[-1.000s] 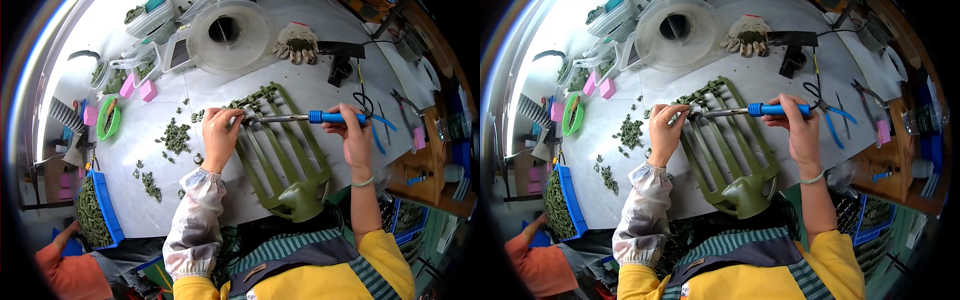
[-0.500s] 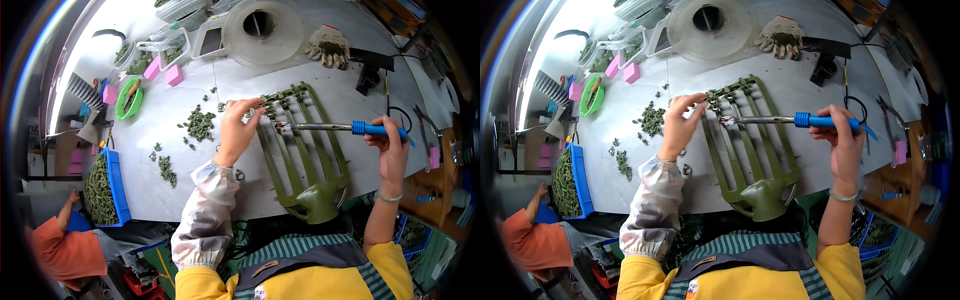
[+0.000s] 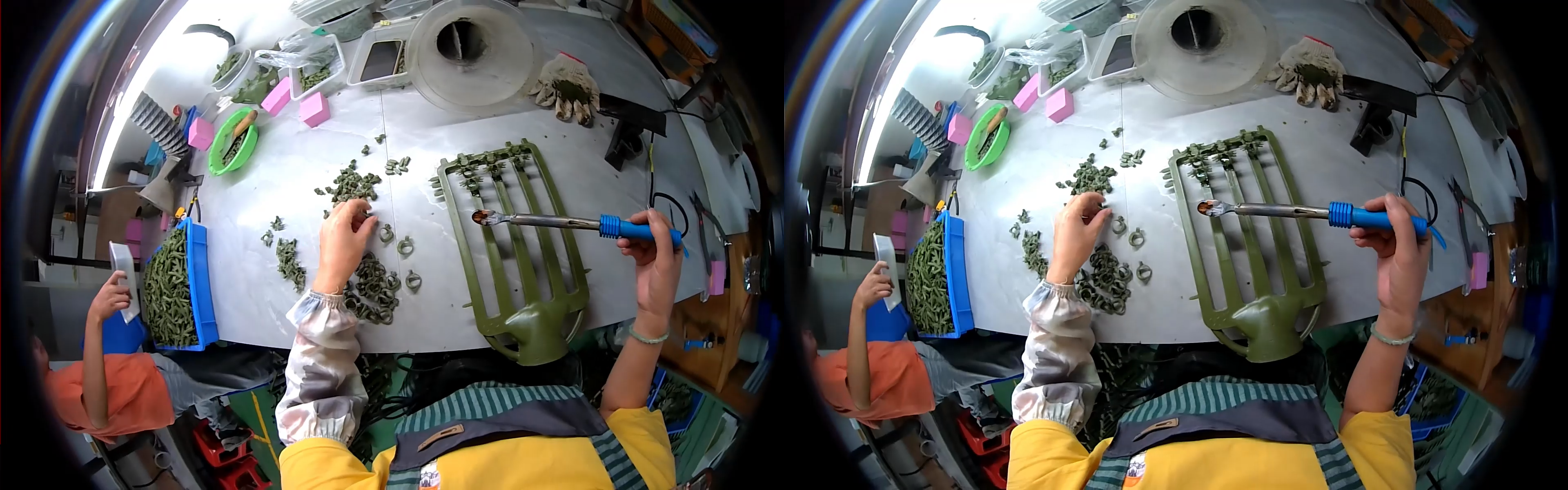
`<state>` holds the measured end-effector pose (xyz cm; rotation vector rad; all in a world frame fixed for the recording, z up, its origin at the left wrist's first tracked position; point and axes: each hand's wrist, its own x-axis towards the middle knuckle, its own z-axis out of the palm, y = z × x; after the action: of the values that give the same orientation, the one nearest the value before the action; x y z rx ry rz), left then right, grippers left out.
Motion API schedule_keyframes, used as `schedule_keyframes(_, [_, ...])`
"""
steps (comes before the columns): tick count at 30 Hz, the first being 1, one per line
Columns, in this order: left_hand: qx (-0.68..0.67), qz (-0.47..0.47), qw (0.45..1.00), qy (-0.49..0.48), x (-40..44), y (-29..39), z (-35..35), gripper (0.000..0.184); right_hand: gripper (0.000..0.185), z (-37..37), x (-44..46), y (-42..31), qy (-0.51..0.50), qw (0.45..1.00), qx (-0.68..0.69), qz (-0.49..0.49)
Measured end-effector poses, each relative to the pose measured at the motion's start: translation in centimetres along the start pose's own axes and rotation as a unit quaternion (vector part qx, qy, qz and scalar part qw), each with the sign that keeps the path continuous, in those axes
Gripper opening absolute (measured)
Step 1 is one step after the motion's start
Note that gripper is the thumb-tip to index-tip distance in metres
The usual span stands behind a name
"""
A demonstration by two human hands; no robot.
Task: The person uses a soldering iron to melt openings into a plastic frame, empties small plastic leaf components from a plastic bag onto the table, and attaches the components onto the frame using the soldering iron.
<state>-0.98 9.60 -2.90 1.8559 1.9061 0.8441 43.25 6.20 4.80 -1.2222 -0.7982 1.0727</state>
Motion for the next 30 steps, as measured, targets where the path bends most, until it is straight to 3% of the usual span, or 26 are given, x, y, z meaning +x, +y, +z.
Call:
schedule_keyframes(3, [0.01, 0.008, 1.0, 0.003, -0.7, -0.4, -0.4, 0.014, 0.028, 0.1, -0.2, -0.2, 0.004, 1.0, -0.004, -0.003])
schedule_keyframes(7, [0.073, 0.002, 0.986, -0.153, -1.8, -0.3, -3.2, 0.016, 0.028, -0.1, -0.2, -0.2, 0.008, 1.0, -0.007, 0.0])
schedule_keyframes(11, [0.023, -0.064, 0.994, -0.089, -2.0, 0.1, -4.6, 0.015, 0.029, 0.1, -0.3, -0.3, 0.011, 1.0, -0.008, -0.004])
schedule_keyframes(16, [0.084, 0.137, 0.986, 0.054, 0.4, -1.0, -1.3, 0.023, 0.029, 0.3, -0.5, -0.4, 0.009, 1.0, -0.017, -0.008])
schedule_keyframes(21, [0.121, 0.18, 0.971, 0.103, 4.4, 0.4, 1.5, 0.029, 0.03, 0.2, -0.9, -1.0, 0.016, 0.999, -0.025, -0.012])
schedule_keyframes(25, [0.22, 0.181, 0.958, 0.019, 6.4, -0.6, 2.4, 0.032, 0.031, 0.1, -1.0, -1.0, 0.022, 0.999, -0.026, -0.014])
schedule_keyframes(29, [0.111, 0.196, 0.97, 0.094, 6.3, -0.4, 2.2, 0.03, 0.031, -0.2, -1.0, -1.1, 0.029, 0.999, -0.026, -0.015])
schedule_keyframes(30, [0.006, 0.12, 0.991, 0.064, 5.5, 1.0, 1.4, 0.028, 0.031, -0.3, -1.0, -1.1, 0.031, 0.999, -0.025, -0.016])
